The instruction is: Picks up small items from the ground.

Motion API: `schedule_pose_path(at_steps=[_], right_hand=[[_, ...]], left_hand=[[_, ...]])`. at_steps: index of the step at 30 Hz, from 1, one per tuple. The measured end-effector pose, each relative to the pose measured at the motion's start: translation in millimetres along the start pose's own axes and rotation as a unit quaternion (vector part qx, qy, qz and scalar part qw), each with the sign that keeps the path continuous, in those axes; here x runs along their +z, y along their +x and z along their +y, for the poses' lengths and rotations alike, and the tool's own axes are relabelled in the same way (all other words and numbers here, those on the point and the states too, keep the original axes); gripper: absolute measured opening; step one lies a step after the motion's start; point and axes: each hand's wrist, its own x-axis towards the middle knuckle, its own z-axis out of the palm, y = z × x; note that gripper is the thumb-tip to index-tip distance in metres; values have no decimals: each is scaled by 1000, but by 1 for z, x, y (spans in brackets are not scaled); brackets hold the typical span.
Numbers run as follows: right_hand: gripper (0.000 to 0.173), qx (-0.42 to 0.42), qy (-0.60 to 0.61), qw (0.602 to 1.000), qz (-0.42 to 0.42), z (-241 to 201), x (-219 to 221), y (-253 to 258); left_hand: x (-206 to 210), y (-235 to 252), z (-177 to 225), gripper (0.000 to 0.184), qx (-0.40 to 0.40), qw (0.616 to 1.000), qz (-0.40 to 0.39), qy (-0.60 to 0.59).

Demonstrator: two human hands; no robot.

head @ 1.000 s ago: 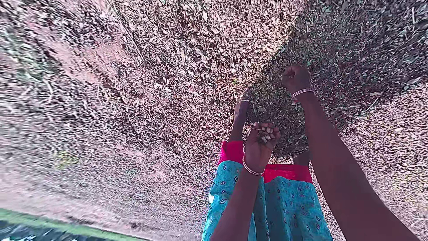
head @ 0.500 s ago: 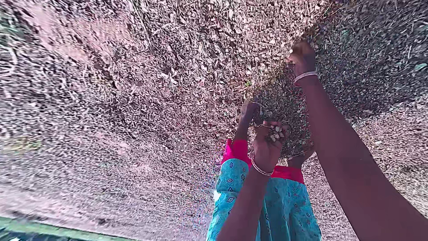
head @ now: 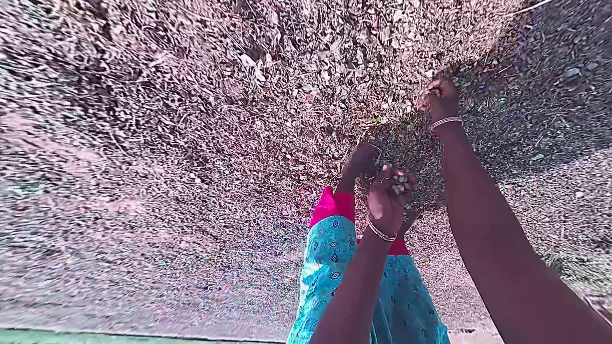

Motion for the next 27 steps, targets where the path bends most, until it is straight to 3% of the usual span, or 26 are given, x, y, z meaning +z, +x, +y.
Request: schedule_pose_path(at_steps=[2,5,9,12,14,16,17,19,24,27], right_hand=[[33,16,23,999,-20,3,-11,-21],[32,19,-82,996,-40,2,-9,-37],[34,32,-201,979,15,-12,20,-25],[32,14,-249,968,-23,-3,35,-18],[31,-18,-165,986,-26,4,35,-18],[23,-2,75,997,-12,15,22,-30],[13,-5,204,979,-15,16,13,-37],[19,-38,359,931,-47,14,-12,-60],[17,-228,463,840,-169,-1,-54,-138],[22,-303,403,850,-154,-11,-45,-214]], left_hand=[[-1,0,1,47,0,1000,-8,-11],[-6,-1,-1,46,-3,1000,-15,3],[-14,-1,-4,43,-12,1000,2,16],[-30,-3,-11,45,5,999,-26,27],[-38,-1,-13,45,17,999,-39,28],[-44,0,-21,49,23,998,-49,22],[-46,3,-24,50,25,998,-56,17],[-53,4,-31,49,27,998,-57,10],[-63,10,-43,44,56,994,-83,36],[-64,8,-49,43,49,991,-117,36]])
